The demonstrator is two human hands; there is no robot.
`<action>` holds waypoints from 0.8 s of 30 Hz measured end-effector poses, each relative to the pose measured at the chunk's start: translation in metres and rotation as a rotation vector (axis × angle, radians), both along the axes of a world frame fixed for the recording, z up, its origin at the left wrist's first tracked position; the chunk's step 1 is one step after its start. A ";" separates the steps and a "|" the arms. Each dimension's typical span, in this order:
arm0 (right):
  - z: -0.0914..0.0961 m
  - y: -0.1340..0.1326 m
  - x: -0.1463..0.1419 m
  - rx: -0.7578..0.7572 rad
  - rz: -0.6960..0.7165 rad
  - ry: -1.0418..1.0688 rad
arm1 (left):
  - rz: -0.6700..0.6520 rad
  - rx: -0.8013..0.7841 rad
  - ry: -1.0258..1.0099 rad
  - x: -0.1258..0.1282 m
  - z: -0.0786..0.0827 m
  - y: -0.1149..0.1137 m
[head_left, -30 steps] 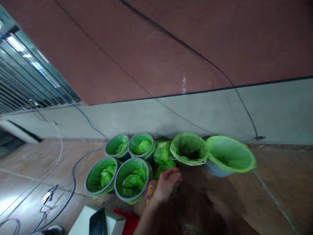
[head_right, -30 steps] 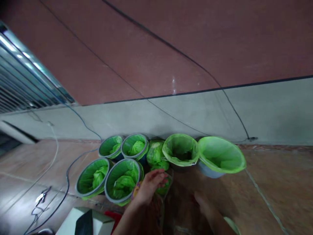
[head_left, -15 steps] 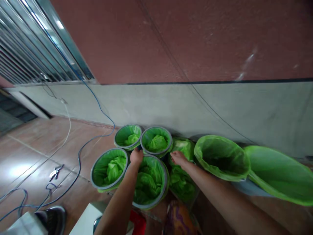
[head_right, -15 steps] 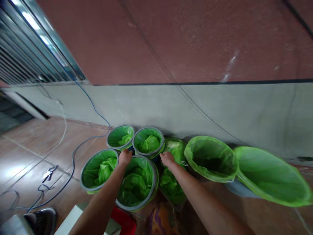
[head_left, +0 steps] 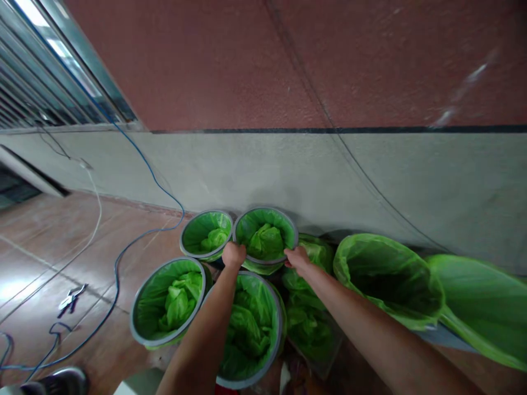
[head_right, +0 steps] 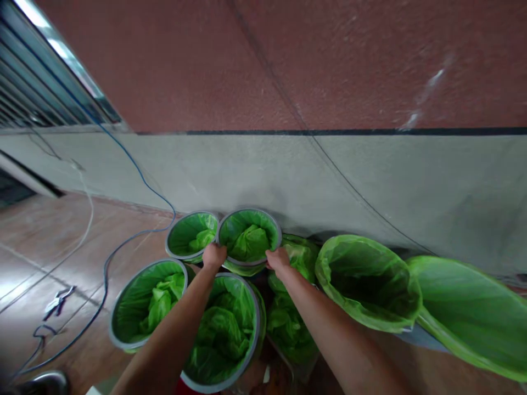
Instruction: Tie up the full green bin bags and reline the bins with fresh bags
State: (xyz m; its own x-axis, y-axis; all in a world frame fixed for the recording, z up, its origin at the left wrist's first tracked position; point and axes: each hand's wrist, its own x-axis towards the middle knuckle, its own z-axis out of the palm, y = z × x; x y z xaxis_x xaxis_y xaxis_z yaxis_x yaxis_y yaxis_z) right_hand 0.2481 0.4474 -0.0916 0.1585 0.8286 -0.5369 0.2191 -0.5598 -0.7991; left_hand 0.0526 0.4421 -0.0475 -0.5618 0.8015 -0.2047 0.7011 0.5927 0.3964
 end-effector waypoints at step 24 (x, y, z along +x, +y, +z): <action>0.094 -0.450 0.291 0.265 -0.193 -0.504 | -0.367 0.150 -0.867 0.216 0.069 -0.392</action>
